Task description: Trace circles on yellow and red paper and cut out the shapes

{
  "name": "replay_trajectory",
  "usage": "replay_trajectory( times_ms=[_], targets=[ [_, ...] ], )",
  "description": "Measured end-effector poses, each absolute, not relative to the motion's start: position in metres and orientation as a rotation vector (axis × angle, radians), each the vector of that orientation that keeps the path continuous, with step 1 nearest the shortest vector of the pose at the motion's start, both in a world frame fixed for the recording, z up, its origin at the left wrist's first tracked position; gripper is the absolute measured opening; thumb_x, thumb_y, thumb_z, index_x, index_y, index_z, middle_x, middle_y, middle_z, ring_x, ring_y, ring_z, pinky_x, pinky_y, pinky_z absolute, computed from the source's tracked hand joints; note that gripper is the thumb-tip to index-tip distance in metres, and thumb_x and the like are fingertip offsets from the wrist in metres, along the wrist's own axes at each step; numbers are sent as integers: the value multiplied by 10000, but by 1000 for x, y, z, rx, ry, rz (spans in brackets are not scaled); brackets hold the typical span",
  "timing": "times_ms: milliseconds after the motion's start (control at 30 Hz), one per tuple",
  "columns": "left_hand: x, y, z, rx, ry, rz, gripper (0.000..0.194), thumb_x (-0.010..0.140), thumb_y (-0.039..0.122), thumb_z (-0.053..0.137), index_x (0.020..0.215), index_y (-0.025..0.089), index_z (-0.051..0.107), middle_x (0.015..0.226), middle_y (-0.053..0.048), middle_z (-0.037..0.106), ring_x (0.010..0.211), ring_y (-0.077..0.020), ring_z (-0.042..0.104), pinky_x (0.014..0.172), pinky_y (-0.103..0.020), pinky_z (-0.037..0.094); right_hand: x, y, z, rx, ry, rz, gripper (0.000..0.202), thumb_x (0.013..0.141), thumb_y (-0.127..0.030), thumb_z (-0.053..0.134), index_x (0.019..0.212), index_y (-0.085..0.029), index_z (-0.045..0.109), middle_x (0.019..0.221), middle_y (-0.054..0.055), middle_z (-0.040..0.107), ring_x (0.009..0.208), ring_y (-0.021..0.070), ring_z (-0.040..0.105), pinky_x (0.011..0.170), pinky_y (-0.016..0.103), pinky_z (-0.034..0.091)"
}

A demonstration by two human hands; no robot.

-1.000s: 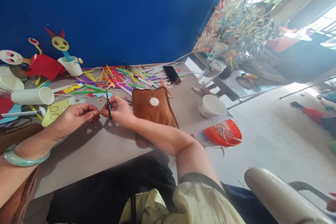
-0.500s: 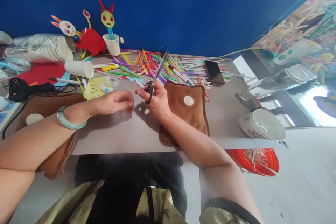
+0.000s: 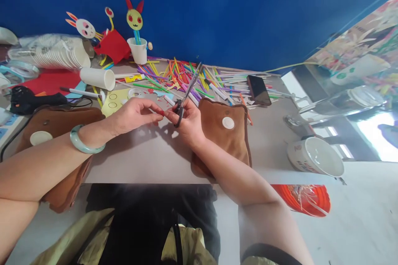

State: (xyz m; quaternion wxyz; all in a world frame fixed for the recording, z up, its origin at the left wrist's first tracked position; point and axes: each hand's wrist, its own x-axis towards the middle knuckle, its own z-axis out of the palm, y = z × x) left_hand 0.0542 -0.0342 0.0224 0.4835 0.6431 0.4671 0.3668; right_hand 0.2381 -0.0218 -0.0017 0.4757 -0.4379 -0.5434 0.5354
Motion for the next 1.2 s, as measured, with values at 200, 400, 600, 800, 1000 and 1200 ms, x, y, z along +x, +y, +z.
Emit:
replay_trajectory(
  times_ms=[200, 400, 600, 800, 1000, 1200],
  targets=[
    [54, -37, 25, 1691, 1216, 973, 147, 811, 269, 660, 718, 158, 689, 660, -22, 682, 605, -123, 609, 567, -235, 467, 235, -24, 0, -1071, -1313, 1322, 465, 608, -477, 876, 781, -228, 524, 676, -45, 616, 514, 86, 481, 476, 246, 406],
    [55, -41, 29, 1774, 1248, 1029, 138, 797, 226, 659, 678, 155, 665, 658, -19, 676, 629, -123, 597, 591, -241, 458, 234, -26, 3, -1047, -1314, 1323, 446, 637, -478, 862, 770, -227, 519, 646, -59, 608, 447, 65, 425, 426, 240, 372],
    [53, -37, 31, 1463, 1209, 1007, 153, 818, 280, 670, 740, 150, 692, 613, -12, 673, 550, -112, 611, 502, -214, 470, 237, -26, 2, -1077, -1326, 1276, 380, 664, -422, 838, 774, -231, 528, 641, -54, 622, 448, 72, 427, 428, 243, 381],
    [48, -32, 26, 1382, 1190, 1100, 161, 816, 299, 690, 786, 141, 701, 646, -24, 684, 605, -123, 650, 532, -211, 513, 239, -29, 6, -1089, -1458, 1310, 373, 735, -503, 793, 768, -234, 535, 666, -22, 649, 492, 101, 497, 467, 258, 406],
    [47, -31, 28, 1325, 1159, 1156, 137, 798, 274, 677, 782, 139, 692, 703, -29, 693, 616, -115, 645, 539, -208, 516, 241, -26, 8, -1092, -1581, 1479, 545, 588, -583, 879, 714, -220, 492, 630, -36, 600, 538, 101, 514, 488, 240, 408],
    [45, -30, 35, 1295, 1174, 1157, 132, 804, 260, 656, 758, 136, 659, 706, -29, 683, 623, -109, 642, 559, -205, 517, 247, -23, 10, -1097, -1699, 1571, 554, 593, -582, 879, 692, -211, 479, 578, -48, 569, 501, 88, 505, 458, 220, 375]
  ],
)
